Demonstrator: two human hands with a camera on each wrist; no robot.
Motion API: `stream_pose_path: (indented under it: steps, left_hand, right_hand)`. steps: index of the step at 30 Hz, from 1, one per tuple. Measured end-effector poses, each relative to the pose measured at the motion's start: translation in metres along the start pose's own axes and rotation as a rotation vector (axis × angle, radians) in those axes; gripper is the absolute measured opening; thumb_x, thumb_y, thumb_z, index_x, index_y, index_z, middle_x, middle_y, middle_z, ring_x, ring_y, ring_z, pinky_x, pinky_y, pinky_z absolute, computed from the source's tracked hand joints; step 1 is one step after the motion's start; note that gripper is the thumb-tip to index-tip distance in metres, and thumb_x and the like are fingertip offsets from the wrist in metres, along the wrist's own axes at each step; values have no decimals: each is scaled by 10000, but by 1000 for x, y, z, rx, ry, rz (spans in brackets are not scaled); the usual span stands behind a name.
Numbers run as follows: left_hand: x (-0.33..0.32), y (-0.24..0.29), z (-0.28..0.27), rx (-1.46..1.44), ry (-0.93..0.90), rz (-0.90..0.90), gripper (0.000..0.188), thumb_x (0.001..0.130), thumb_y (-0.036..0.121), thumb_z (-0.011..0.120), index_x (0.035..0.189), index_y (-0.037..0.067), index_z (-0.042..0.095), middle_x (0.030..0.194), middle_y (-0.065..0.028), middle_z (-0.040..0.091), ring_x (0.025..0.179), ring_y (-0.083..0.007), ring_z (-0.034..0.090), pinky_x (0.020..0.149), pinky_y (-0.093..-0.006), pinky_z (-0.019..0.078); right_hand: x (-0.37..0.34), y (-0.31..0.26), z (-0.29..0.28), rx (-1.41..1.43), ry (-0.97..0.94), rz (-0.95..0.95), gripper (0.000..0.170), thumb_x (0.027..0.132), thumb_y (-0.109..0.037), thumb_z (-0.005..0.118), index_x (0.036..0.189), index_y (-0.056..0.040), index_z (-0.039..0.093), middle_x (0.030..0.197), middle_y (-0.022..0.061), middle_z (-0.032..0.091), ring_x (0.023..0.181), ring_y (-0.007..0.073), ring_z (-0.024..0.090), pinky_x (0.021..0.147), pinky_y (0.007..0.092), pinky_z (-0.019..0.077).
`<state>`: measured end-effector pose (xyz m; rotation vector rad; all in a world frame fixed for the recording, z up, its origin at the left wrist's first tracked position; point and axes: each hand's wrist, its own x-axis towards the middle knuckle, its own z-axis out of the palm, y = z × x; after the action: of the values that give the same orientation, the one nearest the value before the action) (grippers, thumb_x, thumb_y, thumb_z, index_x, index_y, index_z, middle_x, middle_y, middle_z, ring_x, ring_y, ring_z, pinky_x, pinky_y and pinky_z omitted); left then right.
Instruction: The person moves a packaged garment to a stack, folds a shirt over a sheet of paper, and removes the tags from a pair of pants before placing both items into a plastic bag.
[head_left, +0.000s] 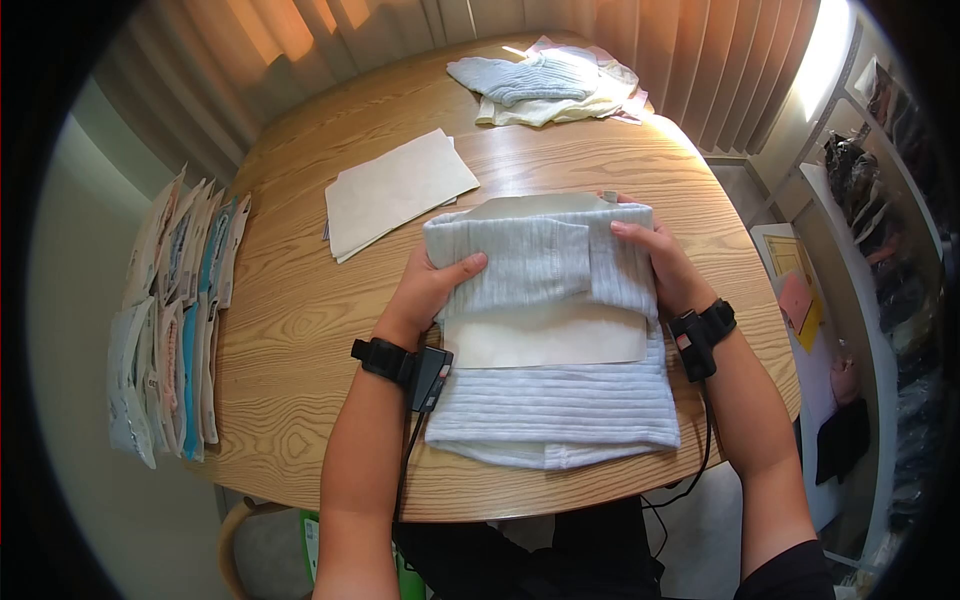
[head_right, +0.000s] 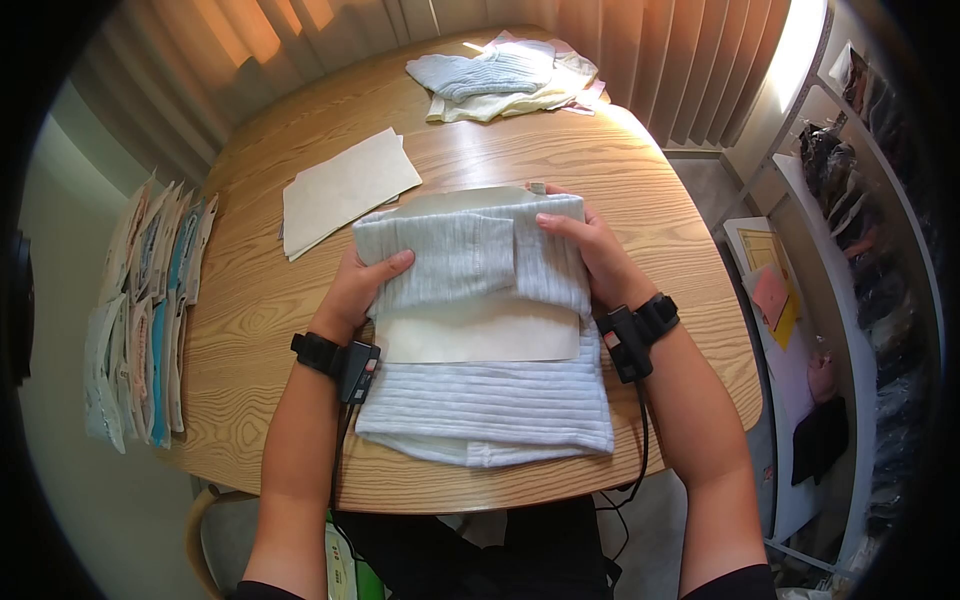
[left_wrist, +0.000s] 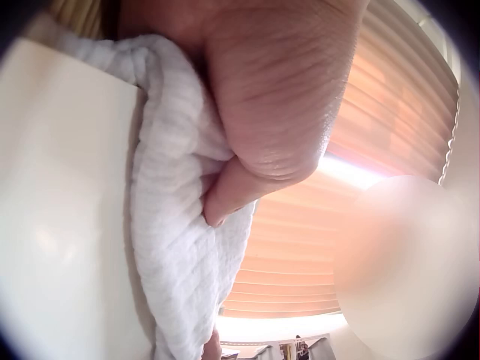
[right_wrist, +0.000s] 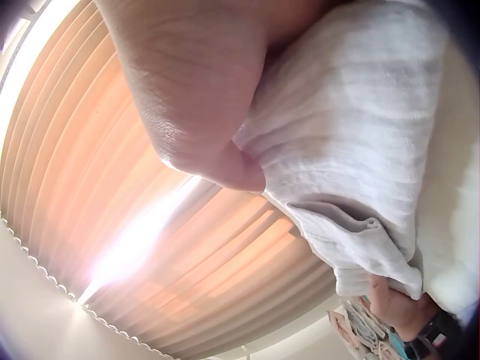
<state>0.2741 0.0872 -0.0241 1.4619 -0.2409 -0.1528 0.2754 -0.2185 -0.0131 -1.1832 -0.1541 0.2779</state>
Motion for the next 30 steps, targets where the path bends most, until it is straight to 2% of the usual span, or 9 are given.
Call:
stream_pose_path:
  steps: [4, 6, 9, 15, 30]
  left_hand:
    - [1, 0, 0, 13, -3, 6, 462, 856, 119, 767, 1256, 22, 557, 1081, -46, 660, 947, -136, 629, 834, -294, 529]
    - [1, -1, -1, 10, -8, 8, 458, 854, 118, 769, 1250, 22, 559, 1078, -46, 661, 944, -136, 629, 831, -294, 528]
    - [1, -1, -1, 29, -15, -10, 452, 852, 121, 772, 1240, 21, 561, 1070, -45, 662, 941, -134, 628, 828, -293, 528]
    - [0, 0, 0, 38, -25, -10, 443, 850, 128, 776, 1227, 28, 565, 1057, -42, 662, 939, -130, 624, 826, -291, 525]
    - [-1, 1, -1, 70, -34, -38, 445, 844, 130, 782, 1216, 37, 556, 1042, -28, 655, 938, -123, 614, 833, -282, 513]
  right_hand:
    - [1, 3, -1, -1, 16, -16, 519, 918, -272, 662, 1351, -30, 508, 1173, 65, 623, 1053, 137, 604, 919, 284, 496]
    - [0, -1, 3, 40, 39, -9, 450, 958, -334, 611, 1280, -23, 568, 1110, 64, 651, 999, 129, 624, 888, 276, 506]
    - [1, -1, 3, 105, 107, 39, 399, 978, -348, 573, 1197, -18, 620, 1048, 56, 667, 965, 124, 634, 865, 274, 514]
    - [5, 6, -4, 58, 108, -13, 336, 974, -321, 584, 1123, -28, 653, 1015, 40, 672, 921, 109, 625, 836, 267, 514]
    - [11, 11, -13, -5, 132, -31, 219, 932, -233, 598, 1067, -64, 634, 986, 15, 644, 886, 97, 604, 819, 245, 501]
